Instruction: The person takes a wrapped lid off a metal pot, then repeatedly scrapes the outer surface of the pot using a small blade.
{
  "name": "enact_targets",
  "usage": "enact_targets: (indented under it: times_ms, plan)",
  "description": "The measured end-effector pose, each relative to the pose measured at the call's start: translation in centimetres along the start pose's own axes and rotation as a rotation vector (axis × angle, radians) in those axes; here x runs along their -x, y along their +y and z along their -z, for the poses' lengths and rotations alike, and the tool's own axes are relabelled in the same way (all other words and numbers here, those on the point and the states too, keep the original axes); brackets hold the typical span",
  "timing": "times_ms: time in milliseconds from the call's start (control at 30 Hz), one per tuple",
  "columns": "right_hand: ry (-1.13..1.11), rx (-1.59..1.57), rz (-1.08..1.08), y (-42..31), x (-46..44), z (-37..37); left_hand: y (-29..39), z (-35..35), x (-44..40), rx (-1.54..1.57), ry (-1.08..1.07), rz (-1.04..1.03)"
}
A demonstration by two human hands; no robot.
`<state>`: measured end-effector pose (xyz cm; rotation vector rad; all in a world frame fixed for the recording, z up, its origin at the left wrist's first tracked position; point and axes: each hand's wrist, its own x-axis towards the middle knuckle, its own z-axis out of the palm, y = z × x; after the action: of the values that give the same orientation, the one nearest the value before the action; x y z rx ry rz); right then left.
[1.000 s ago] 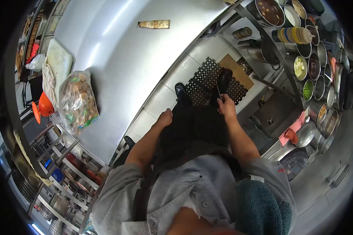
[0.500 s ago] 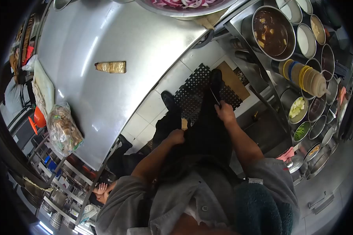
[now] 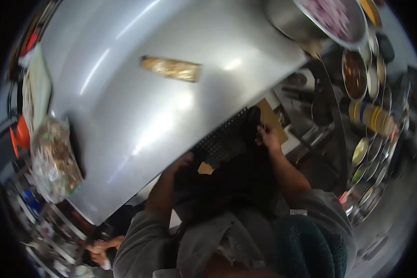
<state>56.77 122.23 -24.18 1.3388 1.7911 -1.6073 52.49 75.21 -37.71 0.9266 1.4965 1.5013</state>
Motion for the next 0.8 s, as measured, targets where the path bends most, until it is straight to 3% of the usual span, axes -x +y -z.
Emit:
enact_targets:
  times_ms: [33,67,167,300,500,567,600,667,700,767,800]
  plan:
    - [-0.016,0.015,-0.037,-0.4,0.6,-0.5,-0.8,3.2,-0.1,-0.148,0.077,0.327]
    - [-0.025,0.054,-0.056,-1.7,2.0,-1.3,-0.1,5.4,-1.1,-0.263,0.121,0.794]
    - [-0.1,0.104,-0.083,-6.9,7.1,-4.4,0.4,10.3,-2.1,-0.362,0.402,1.061]
    - [-0.222,0.025,-0.098,-8.7,9.5,-6.4,2.3,14.1,-2.2,-0.257,0.844,1.06]
    - [-0.417,0.508,-0.184,-13.4,8.0,-2.8,1.7,10.5,-3.0,-0.014,1.237,1.024]
    - [-0.826,1.094,0.462,-12.9,4.5,0.5,1.1,8.2,-3.4,0.06,1.336,0.984]
    - [-0.854,1.14,0.479,-14.2,4.7,-0.6,0.6,7.4,-3.7,0.085,1.388,0.952]
    - [-0.662,1.261,0.037,-16.6,5.6,-2.1,-1.0,5.7,-4.4,0.131,1.51,0.869]
    - [-0.682,1.328,0.052,-15.8,2.2,-0.7,-1.8,5.1,-4.8,0.138,1.577,0.815]
    - [-0.726,1.151,-0.4,-14.0,-5.8,1.8,-3.4,4.8,-5.2,0.124,1.708,0.69]
    - [-0.719,1.203,-0.376,-14.4,-6.0,0.8,-4.5,5.1,-5.5,0.098,1.766,0.62]
